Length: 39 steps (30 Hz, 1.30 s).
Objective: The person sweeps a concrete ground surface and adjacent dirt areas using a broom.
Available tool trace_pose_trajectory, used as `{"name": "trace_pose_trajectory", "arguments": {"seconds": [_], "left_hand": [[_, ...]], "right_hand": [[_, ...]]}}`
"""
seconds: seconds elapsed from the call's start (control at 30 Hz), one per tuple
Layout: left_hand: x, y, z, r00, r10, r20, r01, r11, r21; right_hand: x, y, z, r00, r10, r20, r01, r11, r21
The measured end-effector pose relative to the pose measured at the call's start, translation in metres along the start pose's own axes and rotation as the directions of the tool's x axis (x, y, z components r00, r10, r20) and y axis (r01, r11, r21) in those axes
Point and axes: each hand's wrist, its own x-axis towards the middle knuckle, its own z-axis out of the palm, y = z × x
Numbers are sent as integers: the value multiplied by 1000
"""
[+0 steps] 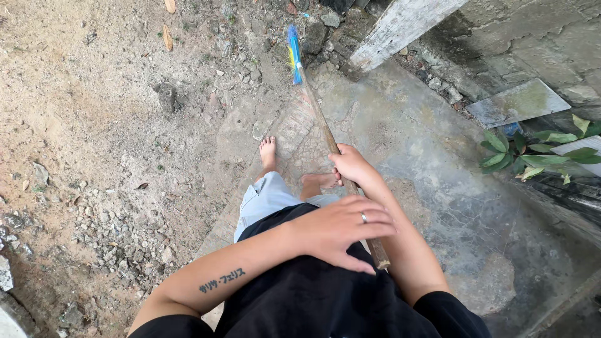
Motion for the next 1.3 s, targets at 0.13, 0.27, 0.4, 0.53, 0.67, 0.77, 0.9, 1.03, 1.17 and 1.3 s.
{"name": "trace_pose_trajectory", "arguments": {"seconds": [0.13,0.27,0.4,0.53,0.67,0.77,0.9,1.03,1.17,1.3], "left_hand": [[-24,7,-30,990,122,-77,-129,988,-90],[-74,4,-88,907,63,-416,-160,966,-204],[-102,13,-135,828,51,-559,-240,932,-271],[-113,-12,-159,832,-9,-555,-222,911,-347],[-114,-73,-175,879,-156,-451,49,970,-240],[-104,-83,-158,927,-113,-357,75,990,-119],[-110,-36,-187,957,-7,-291,-2,1000,-31],[-128,19,-222,963,39,-267,-85,983,-163],[-121,-36,-229,984,-37,-177,-22,948,-318],[-105,-65,-216,997,1,77,19,965,-260]], "right_hand": [[3,-47,47,1000,23,6,-24,992,126],[-8,-67,98,979,-179,101,109,870,480],[-20,-69,144,915,-386,121,334,889,313],[17,-76,180,701,-710,-66,666,685,-294],[119,-111,203,857,-502,-116,508,861,32],[147,-121,217,747,-665,-10,665,747,-4],[91,-148,242,623,-777,-91,772,629,-86],[24,-157,245,585,-794,-165,682,592,-430],[60,-146,224,713,-660,-236,560,739,-376],[110,-146,214,769,-611,-186,601,791,-113]]}}
